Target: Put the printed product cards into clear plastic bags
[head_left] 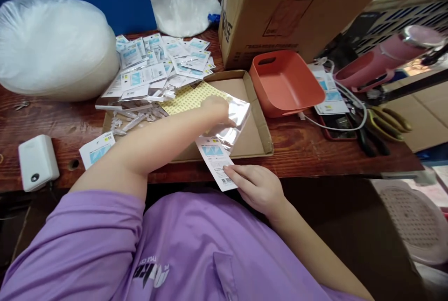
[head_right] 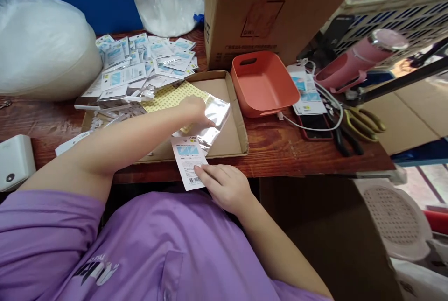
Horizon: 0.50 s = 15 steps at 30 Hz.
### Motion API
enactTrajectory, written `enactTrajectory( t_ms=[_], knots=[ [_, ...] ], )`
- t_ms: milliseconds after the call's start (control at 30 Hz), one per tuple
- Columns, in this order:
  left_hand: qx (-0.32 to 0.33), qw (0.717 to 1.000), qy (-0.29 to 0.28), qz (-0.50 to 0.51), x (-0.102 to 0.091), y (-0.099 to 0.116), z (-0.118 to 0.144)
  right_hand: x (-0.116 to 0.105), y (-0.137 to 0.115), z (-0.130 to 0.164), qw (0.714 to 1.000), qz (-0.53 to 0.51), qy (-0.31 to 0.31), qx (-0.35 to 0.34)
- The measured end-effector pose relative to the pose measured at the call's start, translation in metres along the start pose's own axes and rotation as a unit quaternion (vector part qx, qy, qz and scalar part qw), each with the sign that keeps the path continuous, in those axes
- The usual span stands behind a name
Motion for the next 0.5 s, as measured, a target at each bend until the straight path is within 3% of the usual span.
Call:
enactTrajectory(
  t_ms=[200,300,400,500],
  knots=[
    [-0.088,0.994,-0.038,-0.049,0.0,-0.015,-0.002,-0.005,0.016,0.001,0.999,0.042,-0.018,0.022],
    [-0.081,0.995,-0.021,-0.052,-0.009,-0.019,0.003,-0.005,0.023,-0.003,0.997,0.069,-0.008,0.03],
    [-0.071,0.997,0.028,0.022,-0.022,-0.025,0.014,-0.005,0.027,-0.006,0.996,0.075,0.024,0.04],
    [-0.125,0.979,0.079,0.142,-0.032,-0.043,0.029,-0.005,0.029,-0.008,0.992,0.097,0.061,0.057]
  ],
)
Point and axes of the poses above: each hand's wrist, its own z-axis away from the middle knuckle, its own x-axis out of the palm, y = z × x, the point moved 7 cm from there along -z, towards the middle knuckle, and after that the axes turned 2 degrees about x, right-handed, at the moved point
